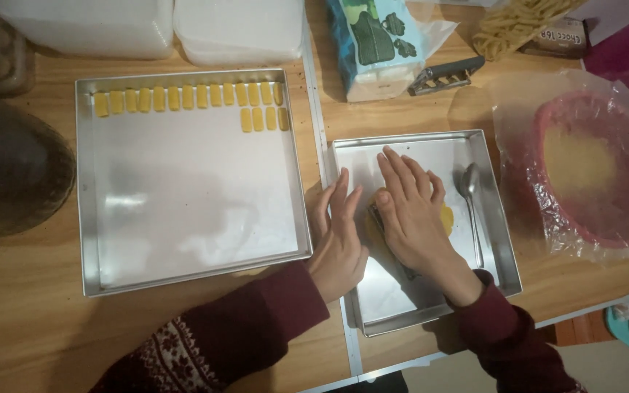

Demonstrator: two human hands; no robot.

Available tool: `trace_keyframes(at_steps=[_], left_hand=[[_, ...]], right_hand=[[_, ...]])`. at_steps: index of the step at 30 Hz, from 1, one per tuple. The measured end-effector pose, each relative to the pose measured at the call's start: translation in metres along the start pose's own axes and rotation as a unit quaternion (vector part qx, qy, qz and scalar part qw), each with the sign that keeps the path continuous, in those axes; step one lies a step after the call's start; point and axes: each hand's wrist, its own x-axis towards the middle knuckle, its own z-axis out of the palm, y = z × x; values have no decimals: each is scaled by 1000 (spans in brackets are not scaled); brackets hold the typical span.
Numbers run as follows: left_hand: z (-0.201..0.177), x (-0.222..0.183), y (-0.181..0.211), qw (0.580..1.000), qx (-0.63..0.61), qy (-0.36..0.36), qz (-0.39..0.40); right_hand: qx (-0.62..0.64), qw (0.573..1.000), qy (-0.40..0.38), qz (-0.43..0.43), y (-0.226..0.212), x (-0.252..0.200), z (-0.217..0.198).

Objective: Flattening dough with a spoon, cutting it into strips with a roller tool, and arranging the pieces on a tray.

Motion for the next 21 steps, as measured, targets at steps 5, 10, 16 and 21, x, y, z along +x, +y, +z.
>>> trace_keyframes(at_steps=[5,10,16,21], left_hand=[[2,-1,-1,1000,9,-10,-6],[-1,-1,1,1000,-4,-15,-8],[-1,0,1,1000,-1,-14,-5],[-1,0,2,1000,17,-23,-4]], right_hand=[[35,999,-29,17,-3,-1,0],[45,998,-31,18,-4,-1,-1],[73,997,-36,19,-3,1,1],[91,995,-29,31,-5,2,-1]])
